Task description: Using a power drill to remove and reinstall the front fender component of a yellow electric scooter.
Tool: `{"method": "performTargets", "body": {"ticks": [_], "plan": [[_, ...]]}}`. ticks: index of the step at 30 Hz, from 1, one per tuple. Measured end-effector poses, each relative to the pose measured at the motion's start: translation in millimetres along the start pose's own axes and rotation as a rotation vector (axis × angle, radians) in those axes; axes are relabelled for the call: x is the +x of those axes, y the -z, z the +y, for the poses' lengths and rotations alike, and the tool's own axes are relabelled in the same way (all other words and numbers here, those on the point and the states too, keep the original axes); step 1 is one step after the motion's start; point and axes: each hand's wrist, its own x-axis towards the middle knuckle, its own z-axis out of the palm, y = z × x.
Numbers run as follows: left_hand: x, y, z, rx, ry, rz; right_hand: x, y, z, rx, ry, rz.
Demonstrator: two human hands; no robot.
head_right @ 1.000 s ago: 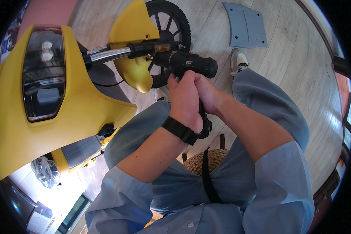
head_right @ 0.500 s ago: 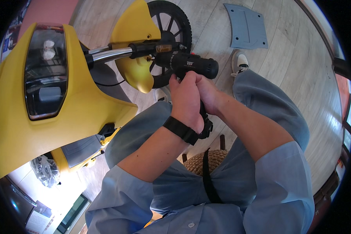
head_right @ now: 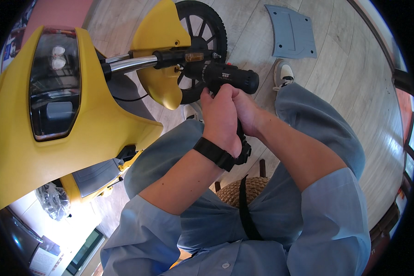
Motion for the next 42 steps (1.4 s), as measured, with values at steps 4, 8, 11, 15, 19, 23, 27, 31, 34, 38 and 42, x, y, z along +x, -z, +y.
{"method": "performTargets", "body": {"ticks": [4, 8, 11, 15, 19, 23, 27, 31, 34, 38, 42], "plan": [[-4.1, 3.4, 4.2, -0.065, 0.020, -0.047, -9.5, -9.6, -6.2, -0.135, 0.009, 0.038], [-4.7, 1.0, 2.1, -0.073, 0.013, -0.014, -6.1, -2.5, -3.5, -0.124, 0.020, 0.028], [-3.8, 3.0, 3.6, -0.101, 0.051, -0.063, -1.6, 4.9, 0.2, -0.103, 0.033, 0.043], [5.5, 2.8, -1.3, -0.059, 0.089, -0.030, -2.5, 2.8, 1.2, -0.112, 0.075, 0.008], [11.9, 0.2, -6.6, 0.017, 0.111, 0.033, 0.5, -4.7, 0.9, 0.022, 0.018, 0.018], [-0.4, 0.6, -1.7, -0.041, 0.051, -0.008, 13.5, 12.6, 7.8, 0.071, -0.002, 0.029], [10.6, -2.0, -5.1, -0.007, 0.084, 0.033, 12.9, 7.3, 6.9, 0.099, -0.032, 0.055], [10.9, 0.5, -6.8, -0.037, 0.083, 0.011, 0.7, -1.7, 1.4, 0.052, 0.024, 0.029], [-0.3, 1.6, -0.6, -0.050, 0.044, -0.030, 1.8, 5.2, 1.4, 0.082, 0.003, 0.005], [-1.9, 2.9, 0.8, -0.048, 0.021, -0.037, 2.3, 6.2, 2.4, 0.078, 0.000, -0.009], [-0.6, 4.1, -0.9, -0.021, -0.002, -0.021, 1.6, 4.1, 2.8, 0.098, -0.002, -0.012]]}}
